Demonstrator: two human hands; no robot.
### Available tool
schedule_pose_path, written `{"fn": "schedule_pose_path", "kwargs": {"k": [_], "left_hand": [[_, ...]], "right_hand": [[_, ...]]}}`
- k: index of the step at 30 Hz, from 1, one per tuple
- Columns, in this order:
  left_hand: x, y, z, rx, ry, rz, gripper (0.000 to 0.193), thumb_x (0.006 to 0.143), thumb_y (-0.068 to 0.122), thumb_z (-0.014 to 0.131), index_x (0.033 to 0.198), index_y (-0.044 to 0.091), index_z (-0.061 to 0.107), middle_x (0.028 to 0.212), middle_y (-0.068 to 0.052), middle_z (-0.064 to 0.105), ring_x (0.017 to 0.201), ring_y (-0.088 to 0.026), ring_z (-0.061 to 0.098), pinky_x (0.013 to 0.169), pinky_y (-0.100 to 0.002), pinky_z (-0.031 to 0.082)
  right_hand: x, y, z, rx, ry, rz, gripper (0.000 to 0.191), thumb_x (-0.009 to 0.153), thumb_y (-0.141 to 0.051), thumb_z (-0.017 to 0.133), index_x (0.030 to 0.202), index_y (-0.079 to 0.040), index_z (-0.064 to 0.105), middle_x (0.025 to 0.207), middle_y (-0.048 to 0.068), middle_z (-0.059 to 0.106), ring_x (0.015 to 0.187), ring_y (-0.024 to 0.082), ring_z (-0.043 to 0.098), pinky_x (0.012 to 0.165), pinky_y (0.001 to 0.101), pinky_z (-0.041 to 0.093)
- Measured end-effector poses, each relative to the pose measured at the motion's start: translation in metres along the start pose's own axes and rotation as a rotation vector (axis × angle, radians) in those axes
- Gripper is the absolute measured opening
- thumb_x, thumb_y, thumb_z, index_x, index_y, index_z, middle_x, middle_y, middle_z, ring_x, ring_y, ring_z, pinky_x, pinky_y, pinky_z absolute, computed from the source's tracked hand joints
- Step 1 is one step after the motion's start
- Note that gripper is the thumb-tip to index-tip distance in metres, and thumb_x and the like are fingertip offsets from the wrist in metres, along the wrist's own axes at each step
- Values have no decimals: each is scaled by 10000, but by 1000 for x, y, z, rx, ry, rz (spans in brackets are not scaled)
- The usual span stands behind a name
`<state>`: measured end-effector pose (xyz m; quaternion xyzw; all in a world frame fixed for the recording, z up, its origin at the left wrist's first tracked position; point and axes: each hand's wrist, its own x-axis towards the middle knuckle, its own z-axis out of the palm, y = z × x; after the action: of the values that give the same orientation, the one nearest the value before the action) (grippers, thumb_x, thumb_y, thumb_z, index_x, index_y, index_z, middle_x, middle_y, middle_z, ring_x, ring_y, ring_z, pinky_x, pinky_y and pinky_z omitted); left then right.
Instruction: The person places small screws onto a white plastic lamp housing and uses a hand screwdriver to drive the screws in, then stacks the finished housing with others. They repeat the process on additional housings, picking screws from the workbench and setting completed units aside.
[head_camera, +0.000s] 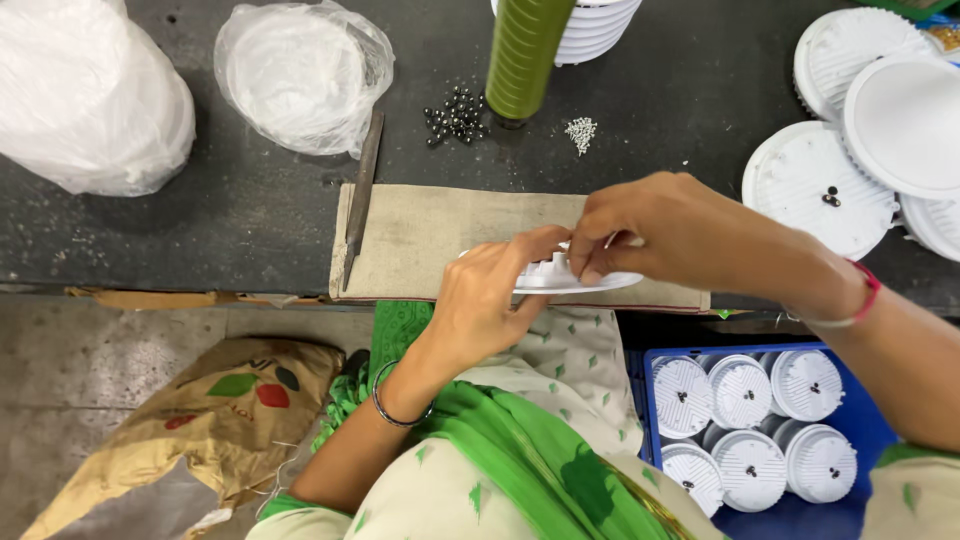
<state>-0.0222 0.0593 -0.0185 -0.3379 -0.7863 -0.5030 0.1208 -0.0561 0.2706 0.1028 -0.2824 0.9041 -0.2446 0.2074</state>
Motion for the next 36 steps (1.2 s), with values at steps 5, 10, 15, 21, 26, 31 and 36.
{"fn": "schedule_pose_path", "kwargs": {"k": [5,10,15,21,26,31,36], "left_hand": [[0,0,-1,-1,10,3,602,763,29,799,1314,85,563,1105,-105,753,1021,-318,732,882,-421,562],[1,0,-3,-27,27,-19,617,761,22,800,1328,80,565,1117,-116,756,1032,-328,734,875,-420,566],[2,-2,-6,-58,48,-31,573,798,9,782,1331,86,585,1126,-92,767,1061,-306,749,892,-396,583],[2,-4,-7,-42,101,-21,463,806,64,825,1230,98,641,1106,-81,761,1016,-299,747,877,-392,581],[5,0,-6,-46,108,-33,367,831,76,818,1168,111,678,1094,-85,760,989,-300,748,848,-384,592],[5,5,-8,-35,162,-53,368,825,81,811,1163,104,667,1097,-89,758,979,-305,745,837,-392,583],[7,3,-10,-7,188,-56,370,799,41,795,1148,109,689,1073,-86,757,977,-308,739,825,-396,581]], "right_hand": [[6,1,-1,13,-11,-6,94,779,-123,736,851,-141,793,829,-5,763,760,191,761,668,333,571],[6,7,6,14,49,-46,93,795,-116,735,878,-131,774,849,7,759,780,185,759,684,326,570],[5,20,-2,187,131,-2,125,835,-103,746,958,-77,752,884,30,776,826,142,766,749,310,597],[9,16,-21,347,691,-229,483,932,-94,836,1316,4,560,1211,58,653,1180,147,655,1063,331,563],[72,-8,-14,599,725,-475,490,936,-164,842,1288,-39,526,1178,-14,652,1146,79,661,1053,257,549],[88,-28,-13,717,878,-230,191,983,-107,760,931,4,614,745,38,620,636,113,590,618,293,510],[40,-38,-5,1035,927,-432,218,1118,-84,658,959,-25,522,633,38,464,507,137,472,548,314,476]]}}
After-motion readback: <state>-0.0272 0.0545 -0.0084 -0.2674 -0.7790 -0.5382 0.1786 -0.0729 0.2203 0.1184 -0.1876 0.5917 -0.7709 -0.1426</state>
